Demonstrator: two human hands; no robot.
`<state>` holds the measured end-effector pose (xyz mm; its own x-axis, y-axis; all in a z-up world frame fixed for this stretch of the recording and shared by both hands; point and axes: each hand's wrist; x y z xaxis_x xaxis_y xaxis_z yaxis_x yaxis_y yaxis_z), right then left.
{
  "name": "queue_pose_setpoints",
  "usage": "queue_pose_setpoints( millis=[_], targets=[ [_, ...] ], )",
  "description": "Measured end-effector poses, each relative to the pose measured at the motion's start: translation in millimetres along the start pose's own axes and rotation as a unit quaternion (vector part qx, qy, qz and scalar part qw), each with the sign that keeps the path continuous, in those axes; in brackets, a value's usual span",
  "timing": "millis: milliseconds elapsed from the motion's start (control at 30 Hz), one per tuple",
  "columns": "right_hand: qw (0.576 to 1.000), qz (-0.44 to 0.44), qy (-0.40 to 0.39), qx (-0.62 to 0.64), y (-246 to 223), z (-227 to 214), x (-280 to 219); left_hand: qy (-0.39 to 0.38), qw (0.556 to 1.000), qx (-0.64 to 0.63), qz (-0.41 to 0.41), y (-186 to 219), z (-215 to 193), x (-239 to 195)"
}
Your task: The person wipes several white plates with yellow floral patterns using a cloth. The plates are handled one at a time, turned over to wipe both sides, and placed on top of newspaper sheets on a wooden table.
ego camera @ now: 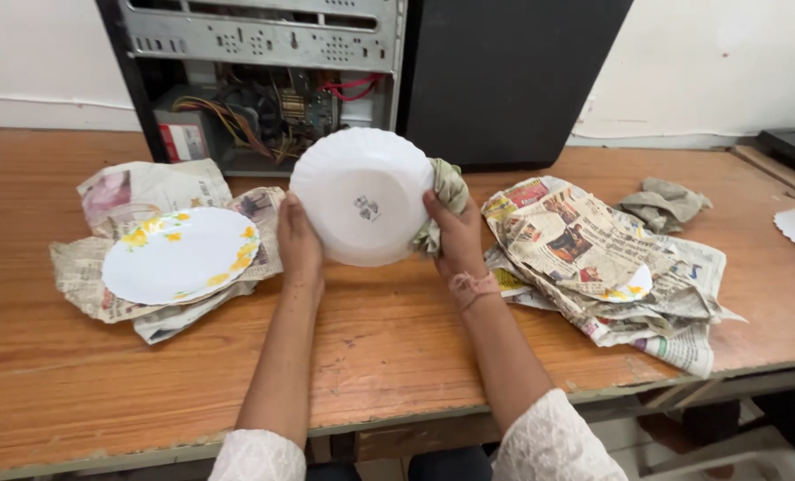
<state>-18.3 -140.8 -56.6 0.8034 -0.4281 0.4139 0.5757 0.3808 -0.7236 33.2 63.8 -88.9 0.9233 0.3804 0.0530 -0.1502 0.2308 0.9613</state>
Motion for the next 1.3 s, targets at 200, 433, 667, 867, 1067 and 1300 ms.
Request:
queue_pose_setpoints(
  millis=[200,433,667,867,1067,1300],
  targets=[
    [0.922,-0.223,-0.095,-0.301,2.3,31.2,-46.9,-0.169,0.930,-0.223,-0.238,8.0,-2.3,-11.5],
    [0.814,-0.299,-0.250,-0.431,-16.0,66.2,-83.4,-0.175,0.887,-0.391,-0.172,-7.2,-10.9,3.0],
    [0.845,-0.249,-0.213,-0.423,24.0,30.8,-45.1,-0.254,0.878,-0.353,-0.199,3.5,-7.8,-15.2],
    [0.808,-0.267,-0.051,-0.523,48.1,-1.2,-21.4,-0.115,0.911,-0.387,-0.085,-11.2,-19.4,18.1],
    [0.827,-0.168,-0.015,-0.537,66.6,-14.7,-16.8,0.267,0.910,-0.292,0.121,-3.8,-59.8,43.8],
    [0.810,-0.127,-0.004,-0.572,61.7,-11.7,-19.1,0.475,0.857,-0.077,0.183,-3.2,-84.3,48.8]
  ],
)
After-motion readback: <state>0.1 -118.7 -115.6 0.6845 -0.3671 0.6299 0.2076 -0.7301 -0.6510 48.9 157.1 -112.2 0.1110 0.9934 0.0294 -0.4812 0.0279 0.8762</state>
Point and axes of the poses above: each hand's wrist, its own x-axis towards the middle knuckle, its own z-axis out of the palm, y = z × x, and after that the axes turned 11 degrees about y, right-handed
